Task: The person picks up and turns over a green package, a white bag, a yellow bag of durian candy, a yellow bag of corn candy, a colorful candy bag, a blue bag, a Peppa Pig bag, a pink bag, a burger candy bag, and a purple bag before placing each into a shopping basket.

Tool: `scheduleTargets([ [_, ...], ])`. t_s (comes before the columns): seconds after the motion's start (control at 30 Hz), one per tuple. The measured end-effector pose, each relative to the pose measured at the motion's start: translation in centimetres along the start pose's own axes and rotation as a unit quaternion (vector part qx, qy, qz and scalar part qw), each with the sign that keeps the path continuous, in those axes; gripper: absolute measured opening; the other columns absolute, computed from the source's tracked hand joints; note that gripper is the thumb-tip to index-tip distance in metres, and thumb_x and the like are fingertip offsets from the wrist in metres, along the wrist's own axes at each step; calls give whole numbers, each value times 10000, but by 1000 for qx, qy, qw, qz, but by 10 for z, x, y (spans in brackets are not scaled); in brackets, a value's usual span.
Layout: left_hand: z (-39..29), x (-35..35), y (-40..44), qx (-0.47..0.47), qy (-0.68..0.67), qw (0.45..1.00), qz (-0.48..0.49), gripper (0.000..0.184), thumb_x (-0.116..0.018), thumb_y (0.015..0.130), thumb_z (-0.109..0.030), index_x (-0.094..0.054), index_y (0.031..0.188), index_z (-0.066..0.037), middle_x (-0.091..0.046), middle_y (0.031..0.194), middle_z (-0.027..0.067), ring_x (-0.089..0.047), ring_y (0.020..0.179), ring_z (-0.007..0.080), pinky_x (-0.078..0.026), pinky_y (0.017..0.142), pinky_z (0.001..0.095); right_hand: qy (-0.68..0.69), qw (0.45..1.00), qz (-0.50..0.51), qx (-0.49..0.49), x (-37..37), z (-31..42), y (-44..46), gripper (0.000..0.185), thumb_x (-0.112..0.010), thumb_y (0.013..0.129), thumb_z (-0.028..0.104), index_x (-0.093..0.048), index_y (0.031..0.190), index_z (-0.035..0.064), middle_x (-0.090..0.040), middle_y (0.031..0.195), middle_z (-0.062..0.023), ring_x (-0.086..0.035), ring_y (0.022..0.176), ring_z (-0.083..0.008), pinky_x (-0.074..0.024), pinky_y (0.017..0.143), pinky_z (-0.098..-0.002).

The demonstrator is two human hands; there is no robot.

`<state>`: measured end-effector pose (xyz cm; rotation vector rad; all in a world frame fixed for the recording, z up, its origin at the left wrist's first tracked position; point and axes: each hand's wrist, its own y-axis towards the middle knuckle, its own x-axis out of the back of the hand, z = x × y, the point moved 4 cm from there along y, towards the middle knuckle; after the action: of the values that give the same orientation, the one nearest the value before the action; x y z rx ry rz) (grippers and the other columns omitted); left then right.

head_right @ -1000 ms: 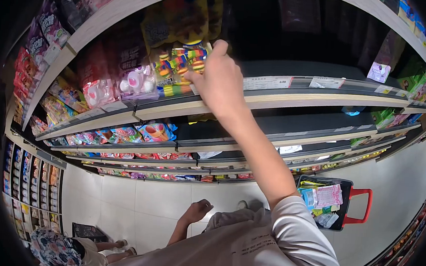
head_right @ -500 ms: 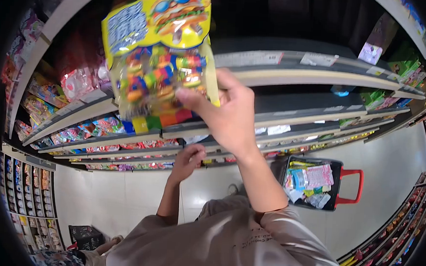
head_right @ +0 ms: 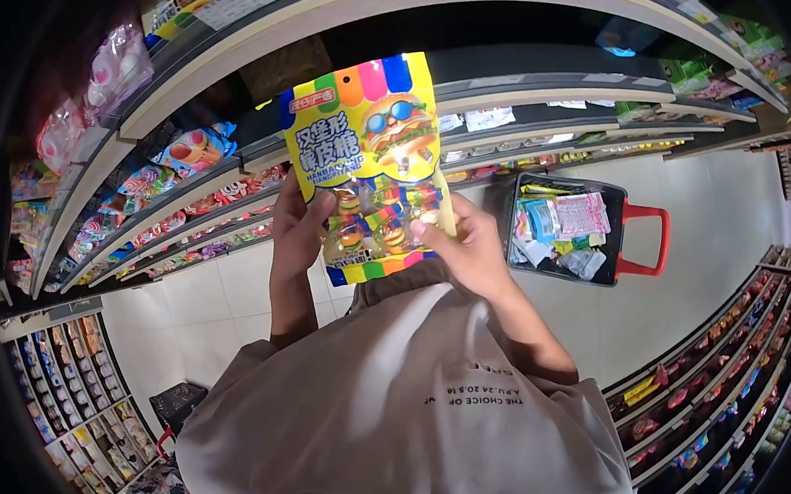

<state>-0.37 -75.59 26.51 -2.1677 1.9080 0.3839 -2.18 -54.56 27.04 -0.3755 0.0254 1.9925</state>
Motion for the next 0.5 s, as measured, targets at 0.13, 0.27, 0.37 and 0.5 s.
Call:
scheduleTargets([
  [0.13, 10, -9, 11, 3, 2, 1000, 28, 471, -577, 831, -8, -393, 1264, 16, -536, 1176, 106, -521, 1060, 153, -404, 915, 292, 26, 999, -39, 17, 8, -6, -6, 247, -606, 854, 37, -555, 1089, -22, -630, 976, -33, -552, 868, -51, -451, 776, -230],
  [0.27, 21, -14, 21, 27, -18, 998, 45, 468, -551, 865, -59, -374, 1294, -5, -536, 1175, 123, -523, 1067, 165, -425, 891, 308, -14, 996, -82, 37, 12, -5, -10, 251, -645, 829, 80, -565, 1046, -16, -645, 937, -66, -597, 854, -108, -468, 751, -257],
  [0.37, 41, -26, 26, 11, -83, 994, 73, 628, -525, 895, -377, -270, 1391, -90, -408, 1324, 176, -518, 1108, 267, -441, 912, 391, -379, 893, -135, 201, 0, 5, -10, 424, -734, 727, 167, -536, 1059, -6, -606, 930, -170, -609, 811, -226, -487, 699, -302],
  [0.5, 100, -45, 26, 170, -370, 899, 159, 751, -402, 873, -572, -230, 1396, -62, -338, 1378, 173, -437, 1185, 365, -433, 931, 483, -480, 851, -6, 212, -40, 17, -18, 580, -735, 697, 235, -499, 1170, -2, -475, 1176, -206, -565, 924, -343, -488, 713, -345],
])
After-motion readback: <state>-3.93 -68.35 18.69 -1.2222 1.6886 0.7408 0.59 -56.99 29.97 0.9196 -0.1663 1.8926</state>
